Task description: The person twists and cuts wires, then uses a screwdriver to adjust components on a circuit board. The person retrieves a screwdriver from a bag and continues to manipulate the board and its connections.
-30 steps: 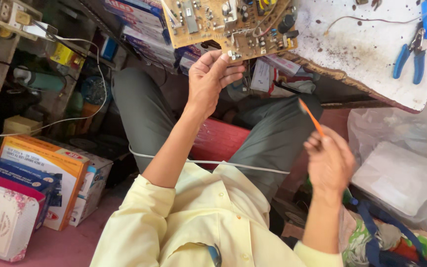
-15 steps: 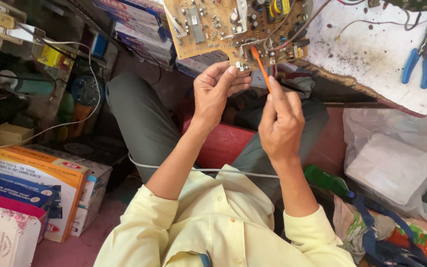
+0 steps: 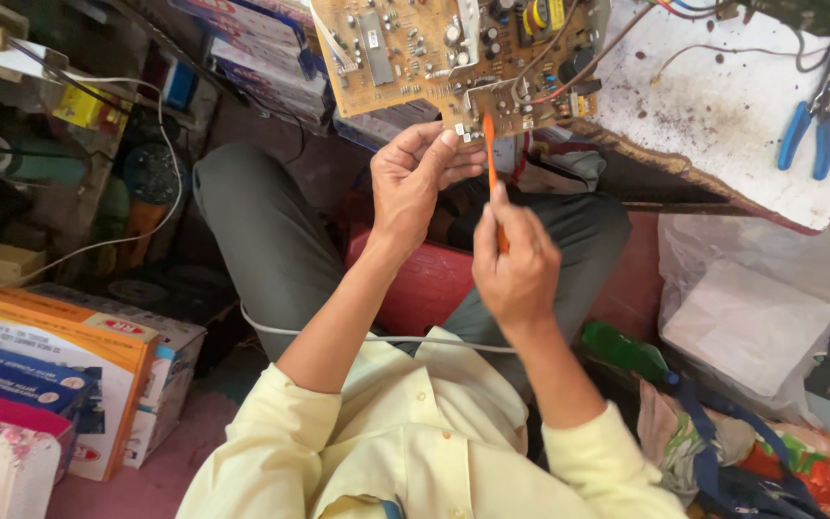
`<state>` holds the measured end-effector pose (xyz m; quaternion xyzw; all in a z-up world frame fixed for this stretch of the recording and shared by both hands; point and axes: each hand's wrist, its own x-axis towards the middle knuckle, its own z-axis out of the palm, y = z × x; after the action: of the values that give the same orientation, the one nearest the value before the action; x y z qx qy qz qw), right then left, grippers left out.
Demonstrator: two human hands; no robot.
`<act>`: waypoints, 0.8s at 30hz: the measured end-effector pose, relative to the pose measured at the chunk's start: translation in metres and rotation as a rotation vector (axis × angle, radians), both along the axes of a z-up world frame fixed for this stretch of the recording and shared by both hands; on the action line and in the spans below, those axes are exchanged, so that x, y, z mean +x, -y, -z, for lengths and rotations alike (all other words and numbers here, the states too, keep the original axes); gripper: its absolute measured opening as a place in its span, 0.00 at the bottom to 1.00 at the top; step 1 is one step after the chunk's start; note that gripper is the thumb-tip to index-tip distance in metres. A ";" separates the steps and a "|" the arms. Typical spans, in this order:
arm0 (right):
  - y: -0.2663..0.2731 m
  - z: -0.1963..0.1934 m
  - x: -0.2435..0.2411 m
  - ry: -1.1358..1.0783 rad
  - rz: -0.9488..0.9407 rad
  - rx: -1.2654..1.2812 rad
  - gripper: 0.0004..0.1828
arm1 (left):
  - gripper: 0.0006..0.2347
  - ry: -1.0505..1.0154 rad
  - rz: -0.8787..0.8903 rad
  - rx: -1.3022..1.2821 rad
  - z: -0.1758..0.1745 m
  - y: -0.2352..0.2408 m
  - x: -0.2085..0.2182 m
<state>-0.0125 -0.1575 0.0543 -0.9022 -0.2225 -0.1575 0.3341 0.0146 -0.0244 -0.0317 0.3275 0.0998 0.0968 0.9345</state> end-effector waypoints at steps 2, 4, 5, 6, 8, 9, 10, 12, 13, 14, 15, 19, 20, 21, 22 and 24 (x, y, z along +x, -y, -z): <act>-0.001 0.003 -0.005 -0.029 0.039 0.018 0.10 | 0.08 -0.001 -0.003 -0.006 0.000 -0.001 0.000; 0.002 0.008 -0.004 0.000 0.052 0.015 0.09 | 0.08 -0.003 -0.011 -0.012 0.000 0.000 0.000; 0.005 0.009 -0.005 0.013 0.060 0.013 0.08 | 0.07 -0.007 -0.014 -0.016 0.001 0.002 -0.002; 0.007 0.010 -0.004 0.010 0.041 0.024 0.08 | 0.08 -0.021 -0.014 -0.025 0.001 0.001 -0.003; 0.007 0.009 -0.002 0.007 -0.001 0.051 0.07 | 0.09 -0.045 -0.019 -0.040 -0.001 0.003 -0.004; 0.006 0.007 0.002 -0.009 0.004 0.060 0.06 | 0.09 -0.030 -0.018 -0.047 -0.001 0.001 -0.002; 0.006 0.004 0.003 -0.029 0.006 0.062 0.05 | 0.08 -0.019 -0.019 -0.060 -0.001 0.003 -0.002; 0.007 0.002 0.003 -0.072 0.014 0.068 0.04 | 0.08 0.004 -0.032 -0.108 0.002 0.007 -0.003; 0.008 0.001 0.002 -0.094 0.019 0.071 0.04 | 0.08 0.016 -0.044 -0.143 0.003 0.009 -0.003; 0.009 0.002 0.001 -0.116 0.030 0.077 0.04 | 0.07 0.029 -0.050 -0.174 0.004 0.009 -0.002; 0.014 0.002 -0.002 -0.166 0.044 0.095 0.05 | 0.08 0.019 -0.043 -0.165 0.004 0.010 -0.005; 0.067 -0.002 -0.020 -0.187 0.121 0.239 0.06 | 0.08 0.027 -0.013 -0.172 0.007 0.012 -0.009; 0.080 0.001 -0.018 -0.181 0.121 0.232 0.06 | 0.08 0.040 -0.003 -0.182 0.007 0.011 -0.007; 0.091 0.002 -0.017 -0.175 0.122 0.225 0.06 | 0.08 0.052 -0.002 -0.193 0.007 0.012 -0.007; 0.097 0.003 -0.015 -0.170 0.124 0.218 0.07 | 0.08 0.062 -0.001 -0.204 0.007 0.012 -0.008; 0.097 0.000 -0.005 -0.060 0.000 0.063 0.08 | 0.08 0.075 0.006 -0.207 0.006 0.013 -0.008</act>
<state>-0.0171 -0.2544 0.0546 -0.8955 -0.2073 -0.1374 0.3690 0.0061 -0.0372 -0.0377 0.2258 0.0734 0.0956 0.9667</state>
